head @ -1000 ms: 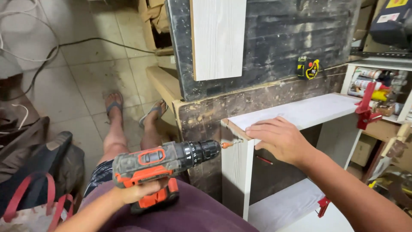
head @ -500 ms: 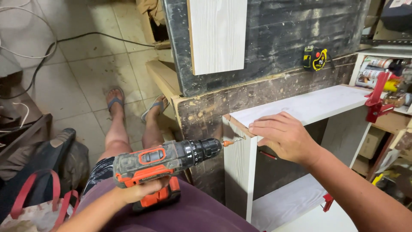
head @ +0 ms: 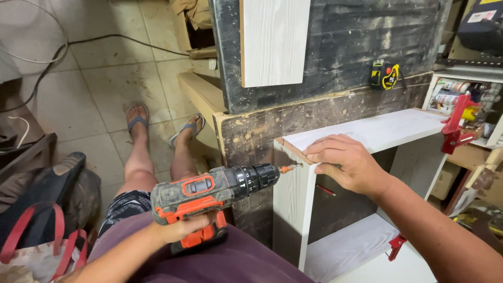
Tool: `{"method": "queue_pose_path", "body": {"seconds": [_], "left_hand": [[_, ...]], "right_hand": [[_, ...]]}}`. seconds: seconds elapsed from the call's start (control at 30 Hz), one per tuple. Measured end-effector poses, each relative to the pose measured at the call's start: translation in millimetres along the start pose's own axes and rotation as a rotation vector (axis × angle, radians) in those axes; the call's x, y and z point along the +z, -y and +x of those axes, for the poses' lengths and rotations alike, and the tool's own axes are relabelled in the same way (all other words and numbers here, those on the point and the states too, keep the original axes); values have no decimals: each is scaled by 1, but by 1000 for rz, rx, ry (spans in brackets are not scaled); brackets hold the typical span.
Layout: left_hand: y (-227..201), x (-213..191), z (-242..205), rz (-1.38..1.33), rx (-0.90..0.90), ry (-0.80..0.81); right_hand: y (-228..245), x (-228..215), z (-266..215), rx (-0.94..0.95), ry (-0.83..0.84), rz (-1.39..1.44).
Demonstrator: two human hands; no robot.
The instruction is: Assembling a wooden frame using corner clamps and a power drill to drill pilot holes and drive screws.
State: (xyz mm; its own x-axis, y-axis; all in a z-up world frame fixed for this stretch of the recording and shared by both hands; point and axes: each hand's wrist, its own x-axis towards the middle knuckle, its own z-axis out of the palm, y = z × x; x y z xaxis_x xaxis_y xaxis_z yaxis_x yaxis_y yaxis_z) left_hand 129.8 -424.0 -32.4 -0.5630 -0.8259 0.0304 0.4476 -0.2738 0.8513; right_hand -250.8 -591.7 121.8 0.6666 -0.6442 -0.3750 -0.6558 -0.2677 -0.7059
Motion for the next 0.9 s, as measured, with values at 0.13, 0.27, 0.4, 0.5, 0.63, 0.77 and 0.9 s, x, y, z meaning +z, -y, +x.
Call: {"method": "queue_pose_path", "body": {"seconds": [0.13,0.27,0.4,0.5,0.63,0.77,0.9], "left_hand": [[23,-4,-11,442,238,101],[49,1,-25,142,226,133],[64,13,-26,481,299,58],[52,13,-21,440,189,41],[35,8,-21,402,78,20],[17,7,-21,353,-87,-20],[2,10,-16,304,-254,-64]], "right_hand": [[-1,-1,0,1,5,9],[-1,-10,1,-39,49,-46],[-3,-19,5,-184,127,-229],[-10,-13,3,-250,117,-283],[-22,-5,-3,-304,75,-284],[-30,0,-2,-405,35,-320],[-31,-3,1,-472,91,-387]]}}
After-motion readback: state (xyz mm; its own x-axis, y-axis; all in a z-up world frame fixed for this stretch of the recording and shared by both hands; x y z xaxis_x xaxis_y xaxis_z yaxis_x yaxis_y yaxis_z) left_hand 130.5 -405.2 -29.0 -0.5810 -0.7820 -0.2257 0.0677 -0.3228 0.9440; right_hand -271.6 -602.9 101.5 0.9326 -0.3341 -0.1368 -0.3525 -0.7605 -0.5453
